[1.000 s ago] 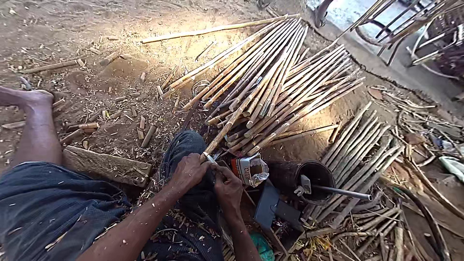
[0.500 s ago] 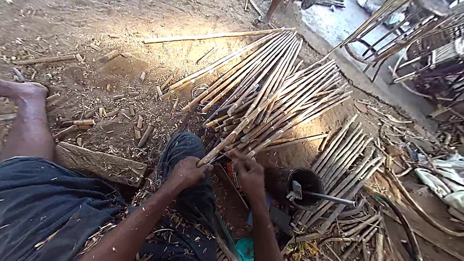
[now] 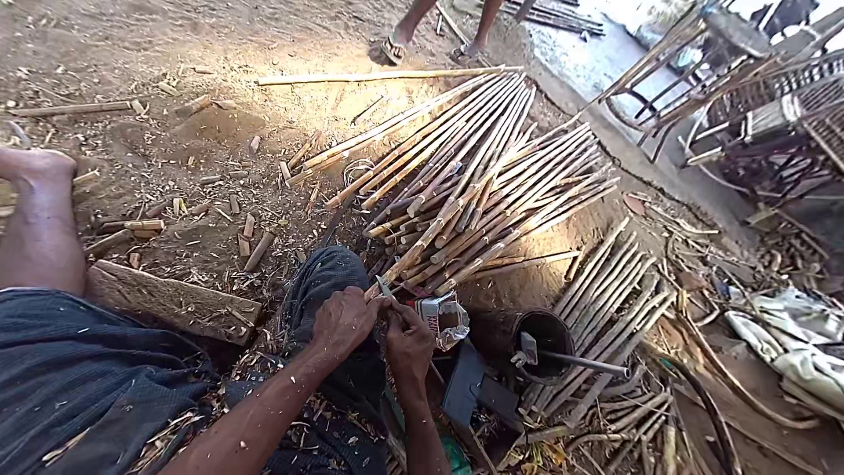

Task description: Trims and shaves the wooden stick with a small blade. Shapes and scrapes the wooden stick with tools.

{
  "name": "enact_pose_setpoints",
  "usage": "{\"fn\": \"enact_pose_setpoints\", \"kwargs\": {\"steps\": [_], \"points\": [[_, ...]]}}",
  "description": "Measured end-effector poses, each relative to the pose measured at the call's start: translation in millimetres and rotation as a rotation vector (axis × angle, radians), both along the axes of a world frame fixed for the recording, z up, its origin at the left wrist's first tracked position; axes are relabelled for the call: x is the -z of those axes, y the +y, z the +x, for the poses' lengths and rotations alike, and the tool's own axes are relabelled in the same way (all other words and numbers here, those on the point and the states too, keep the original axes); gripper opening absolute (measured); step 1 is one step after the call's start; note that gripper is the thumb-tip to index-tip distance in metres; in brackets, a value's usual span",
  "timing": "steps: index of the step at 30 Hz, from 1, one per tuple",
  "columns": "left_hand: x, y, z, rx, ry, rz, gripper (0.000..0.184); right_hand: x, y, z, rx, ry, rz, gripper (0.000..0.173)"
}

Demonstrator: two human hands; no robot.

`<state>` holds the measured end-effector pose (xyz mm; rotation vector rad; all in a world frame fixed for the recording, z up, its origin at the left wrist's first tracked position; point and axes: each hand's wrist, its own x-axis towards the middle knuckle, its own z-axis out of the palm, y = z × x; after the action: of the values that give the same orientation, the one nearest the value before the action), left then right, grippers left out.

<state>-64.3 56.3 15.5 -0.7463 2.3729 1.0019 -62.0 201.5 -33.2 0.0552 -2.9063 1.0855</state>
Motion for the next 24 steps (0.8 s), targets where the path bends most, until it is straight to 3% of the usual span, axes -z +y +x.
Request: {"fn": "enact_pose_setpoints", "kwargs": {"steps": [6, 9, 11, 14, 18, 21, 24], "points": [[-3.4, -8.3, -10.2, -0.039, -0.016, 0.056, 0.063, -2.3, -22.8, -16.7, 0.075, -0.018, -0.002, 0.024], [-3.0, -12.8, 17.5, -0.026, -0.033, 0.092, 0.060, -16.6, 19.0, -61.5, 0.161, 0.012, -0.024, 0.034], [-2.4, -29.1, 25.4, 0.003, -0.067, 0.123, 0.061, -35.9, 29.6, -75.9, 0.047, 0.032, -0.025, 0.034], [7.6, -34.3, 16.6, 0.016, -0.035, 0.250, 0.062, -62.6, 23.2, -56.6, -0.224, -0.012, -0.030, 0.031], [19.4, -36.8, 8.7, 0.007, -0.018, 0.303, 0.061, -26.2, 12.2, -33.9, -0.267, -0.190, 0.004, 0.027], [14.2, -37.2, 5.3, 0.033, -0.031, 0.236, 0.059, -8.1, -4.6, -27.2, -0.171, -0.182, 0.022, 0.023], [3.7, -25.4, 14.7, 0.077, -0.063, 0.183, 0.057, 3.5, 1.6, -57.2, 0.133, -0.073, 0.137, 0.030]]}}
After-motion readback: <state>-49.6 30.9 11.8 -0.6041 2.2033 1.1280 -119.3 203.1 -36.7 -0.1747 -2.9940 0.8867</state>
